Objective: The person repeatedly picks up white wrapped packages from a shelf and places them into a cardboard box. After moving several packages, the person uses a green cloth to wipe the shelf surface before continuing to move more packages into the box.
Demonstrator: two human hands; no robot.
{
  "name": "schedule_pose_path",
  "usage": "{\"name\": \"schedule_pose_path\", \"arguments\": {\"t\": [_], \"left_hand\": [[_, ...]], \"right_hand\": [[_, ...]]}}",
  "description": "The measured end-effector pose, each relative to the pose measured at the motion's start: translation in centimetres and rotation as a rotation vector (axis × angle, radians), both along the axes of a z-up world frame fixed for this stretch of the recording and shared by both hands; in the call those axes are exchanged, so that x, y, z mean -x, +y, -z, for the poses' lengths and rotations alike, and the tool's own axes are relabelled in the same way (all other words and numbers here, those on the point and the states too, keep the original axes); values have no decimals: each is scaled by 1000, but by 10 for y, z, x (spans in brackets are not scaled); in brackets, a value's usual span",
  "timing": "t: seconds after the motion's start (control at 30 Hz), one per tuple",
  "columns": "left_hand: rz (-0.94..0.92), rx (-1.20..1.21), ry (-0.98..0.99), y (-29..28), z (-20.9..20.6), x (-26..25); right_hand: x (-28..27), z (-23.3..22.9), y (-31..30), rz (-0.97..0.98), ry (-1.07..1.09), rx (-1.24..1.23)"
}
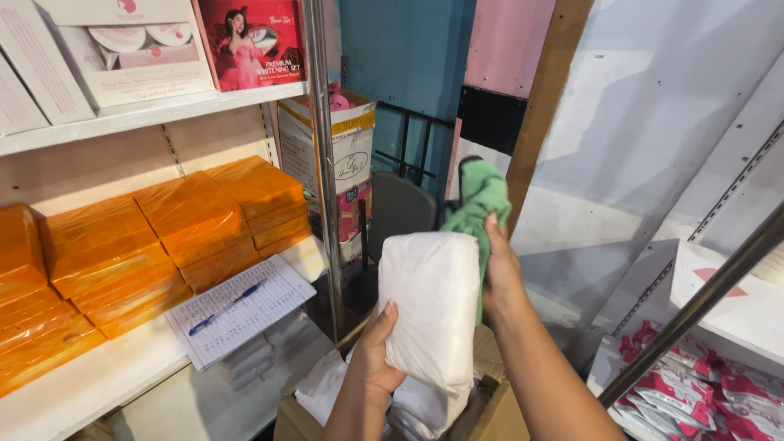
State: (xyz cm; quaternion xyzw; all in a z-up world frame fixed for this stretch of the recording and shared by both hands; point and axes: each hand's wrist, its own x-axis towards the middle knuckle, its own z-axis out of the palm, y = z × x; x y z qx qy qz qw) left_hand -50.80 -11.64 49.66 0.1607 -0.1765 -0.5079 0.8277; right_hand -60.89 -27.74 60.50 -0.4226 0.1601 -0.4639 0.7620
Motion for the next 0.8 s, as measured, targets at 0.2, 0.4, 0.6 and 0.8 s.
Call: {"name": "schedule_pose_path", "arguments": {"t": [0.2, 0.4, 0.6, 0.8], "left_hand": [[-87, -125, -114, 5, -45, -6], [-290, -100, -168, -1, -48, -21], [-501, -98, -114, 1, -55, -28], [-567, -37, -55, 0, -36, -24]], "right_hand": [[-26, 56, -37, -457, -14, -213], [-16, 82, -14, -335, 164, -310], [21, 71, 36, -242, 273, -216], [35, 39, 41, -103, -4, 69]]}}
